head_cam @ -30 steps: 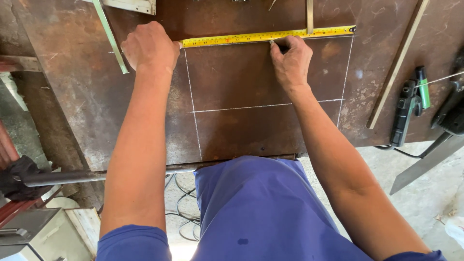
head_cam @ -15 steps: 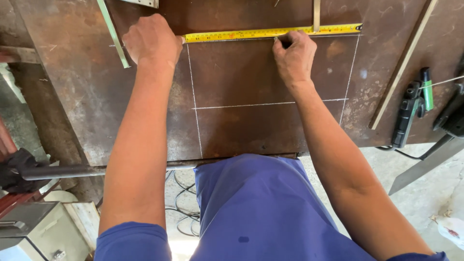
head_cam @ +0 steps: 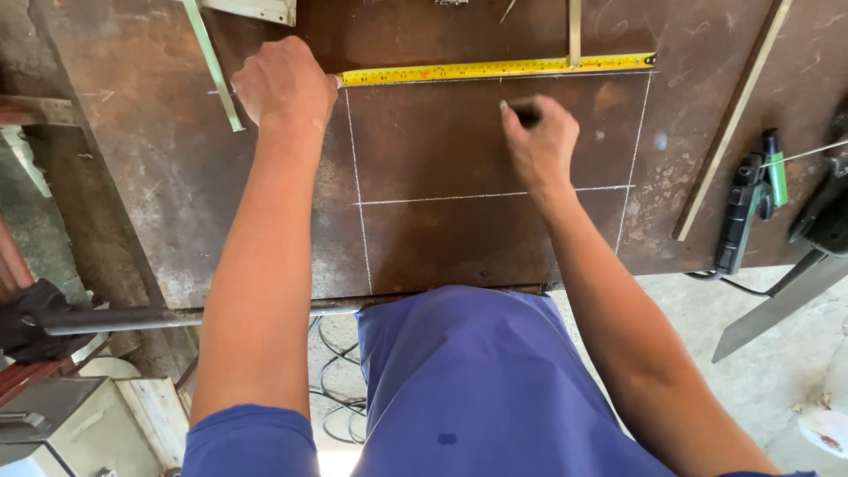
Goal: Measure and mark layout lines on a metal plate using a tape measure, a framing square, and chalk.
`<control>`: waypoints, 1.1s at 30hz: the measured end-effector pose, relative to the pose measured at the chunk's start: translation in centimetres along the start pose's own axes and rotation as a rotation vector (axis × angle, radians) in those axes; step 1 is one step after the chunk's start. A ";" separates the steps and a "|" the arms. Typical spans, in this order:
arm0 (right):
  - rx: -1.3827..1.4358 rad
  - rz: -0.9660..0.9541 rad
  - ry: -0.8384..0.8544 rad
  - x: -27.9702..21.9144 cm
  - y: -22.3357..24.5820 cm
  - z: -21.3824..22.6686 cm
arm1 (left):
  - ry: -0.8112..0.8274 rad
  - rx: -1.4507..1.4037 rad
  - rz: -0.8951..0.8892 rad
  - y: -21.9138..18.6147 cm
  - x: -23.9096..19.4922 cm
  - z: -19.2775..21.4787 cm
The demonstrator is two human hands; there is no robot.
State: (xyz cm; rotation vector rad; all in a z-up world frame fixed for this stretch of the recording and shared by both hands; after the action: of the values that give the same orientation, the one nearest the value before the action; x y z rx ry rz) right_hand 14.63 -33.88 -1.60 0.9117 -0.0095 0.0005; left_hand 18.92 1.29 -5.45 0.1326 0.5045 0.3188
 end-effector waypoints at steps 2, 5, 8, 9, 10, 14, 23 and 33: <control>0.013 -0.033 0.020 -3.1 0.5 1.4 | -0.025 0.002 -0.001 0.1 0.4 -0.3; 0.039 -0.200 0.044 -8.1 -0.8 4.2 | -0.069 -0.018 -0.028 0.3 0.1 0.0; 0.136 -0.407 0.014 -13.9 -4.9 7.9 | -0.045 -0.137 -0.075 1.2 -2.3 0.0; 0.214 -0.469 -0.022 -16.0 -6.5 9.4 | -0.004 -0.241 -0.094 1.3 -3.3 -0.2; 0.212 -0.480 -0.048 -18.1 -8.9 10.9 | -0.008 -0.237 -0.121 1.5 -5.1 0.1; 0.402 -0.547 -0.264 -25.5 -16.2 17.3 | 0.099 -0.274 -0.245 1.9 -11.3 -0.5; 0.301 -0.677 -0.347 -26.6 -21.5 21.5 | 0.305 -0.227 -0.149 3.9 -22.7 -6.1; 0.023 -0.764 0.244 -23.6 -19.0 19.2 | 0.275 0.041 -0.069 4.7 -26.9 -12.0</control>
State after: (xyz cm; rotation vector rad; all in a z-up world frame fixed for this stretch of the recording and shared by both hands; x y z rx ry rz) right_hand -9.09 -60.64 -5.07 0.8874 0.5662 -0.5987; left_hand -10.51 -2.68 -2.71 0.1115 0.7865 0.2599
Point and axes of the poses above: each hand's wrist, its own x-axis towards the middle knuckle, its own z-axis out of the back of the hand, y = z × x, the point moved 9 cm from there along x, towards the middle knuckle, and after that the axes turned 5 degrees about x, right-handed, at the moved point
